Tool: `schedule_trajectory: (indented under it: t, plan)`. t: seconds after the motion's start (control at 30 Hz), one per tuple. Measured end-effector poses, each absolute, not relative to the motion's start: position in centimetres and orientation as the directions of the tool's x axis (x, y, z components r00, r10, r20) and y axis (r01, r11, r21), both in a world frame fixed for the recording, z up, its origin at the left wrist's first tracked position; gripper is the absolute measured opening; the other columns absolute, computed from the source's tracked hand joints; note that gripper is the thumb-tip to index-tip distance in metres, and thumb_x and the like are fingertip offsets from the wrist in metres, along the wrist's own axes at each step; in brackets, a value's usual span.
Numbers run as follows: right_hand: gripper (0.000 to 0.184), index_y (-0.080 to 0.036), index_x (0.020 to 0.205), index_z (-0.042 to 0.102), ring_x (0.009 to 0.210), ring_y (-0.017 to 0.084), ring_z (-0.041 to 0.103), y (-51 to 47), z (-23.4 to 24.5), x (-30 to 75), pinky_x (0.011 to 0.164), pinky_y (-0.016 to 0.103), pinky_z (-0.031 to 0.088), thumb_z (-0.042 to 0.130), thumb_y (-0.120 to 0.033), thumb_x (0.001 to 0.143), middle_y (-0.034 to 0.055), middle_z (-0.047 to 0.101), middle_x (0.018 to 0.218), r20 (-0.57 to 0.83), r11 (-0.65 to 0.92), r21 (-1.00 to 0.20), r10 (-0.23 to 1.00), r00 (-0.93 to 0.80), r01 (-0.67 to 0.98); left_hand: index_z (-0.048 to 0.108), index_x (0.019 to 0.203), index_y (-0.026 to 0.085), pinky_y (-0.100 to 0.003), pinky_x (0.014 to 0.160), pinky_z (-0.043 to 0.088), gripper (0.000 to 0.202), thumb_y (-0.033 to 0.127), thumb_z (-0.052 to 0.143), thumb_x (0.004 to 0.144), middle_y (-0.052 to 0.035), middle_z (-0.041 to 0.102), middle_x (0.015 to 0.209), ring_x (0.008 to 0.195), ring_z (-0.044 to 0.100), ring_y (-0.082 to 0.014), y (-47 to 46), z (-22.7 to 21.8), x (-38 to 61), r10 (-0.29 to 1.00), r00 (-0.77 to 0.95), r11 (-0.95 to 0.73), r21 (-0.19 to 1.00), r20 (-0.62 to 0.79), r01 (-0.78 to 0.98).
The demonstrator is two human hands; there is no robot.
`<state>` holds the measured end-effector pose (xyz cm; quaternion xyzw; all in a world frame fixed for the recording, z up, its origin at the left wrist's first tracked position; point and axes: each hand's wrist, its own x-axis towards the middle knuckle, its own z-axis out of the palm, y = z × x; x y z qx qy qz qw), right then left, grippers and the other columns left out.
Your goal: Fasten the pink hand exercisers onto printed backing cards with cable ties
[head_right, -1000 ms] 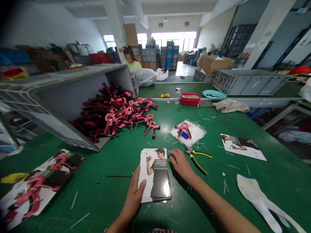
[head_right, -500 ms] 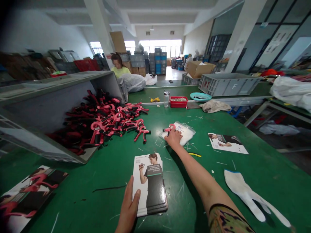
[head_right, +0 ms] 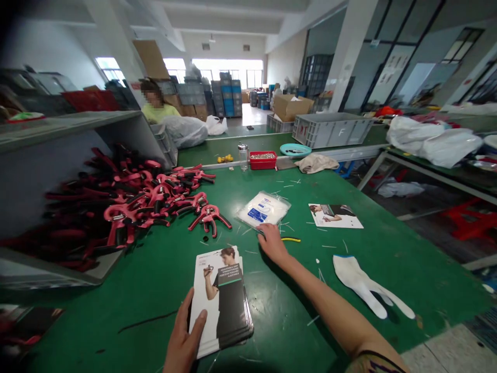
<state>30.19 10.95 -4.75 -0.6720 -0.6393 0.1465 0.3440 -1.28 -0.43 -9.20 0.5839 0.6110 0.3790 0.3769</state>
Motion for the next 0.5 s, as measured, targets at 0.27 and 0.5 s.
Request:
schedule_trajectory:
  t: [0.27,0.5]
  plan:
    - [0.033,-0.012,0.113,0.062,0.098,0.027,0.062,14.2,-5.7,38.6,0.089,0.041,0.05,0.065,-0.026,0.084,0.0116,0.067,0.103,0.07,-0.237,-0.871,0.807,0.587,0.43,0.041,0.144,0.02,-0.051,0.116,0.029,0.063,0.047,0.053,0.088,-0.0122,0.044,0.147,0.138,0.039,-0.0305,0.0,-9.3,-1.3,0.999,-0.016,-0.031,0.871,0.044,0.489]
    - [0.032,-0.015,0.121,0.058,0.096,0.02,0.064,20.8,-3.9,38.6,0.081,0.039,0.056,0.059,-0.034,0.095,0.0083,0.062,0.117,-0.109,-0.175,-0.984,0.775,0.622,0.046,0.04,0.144,0.019,-0.049,0.117,0.028,0.06,0.045,0.05,0.091,-0.0125,0.045,0.147,0.139,0.038,-0.0277,-0.2,-9.8,-1.1,0.997,-0.03,-0.047,0.87,0.07,0.49]
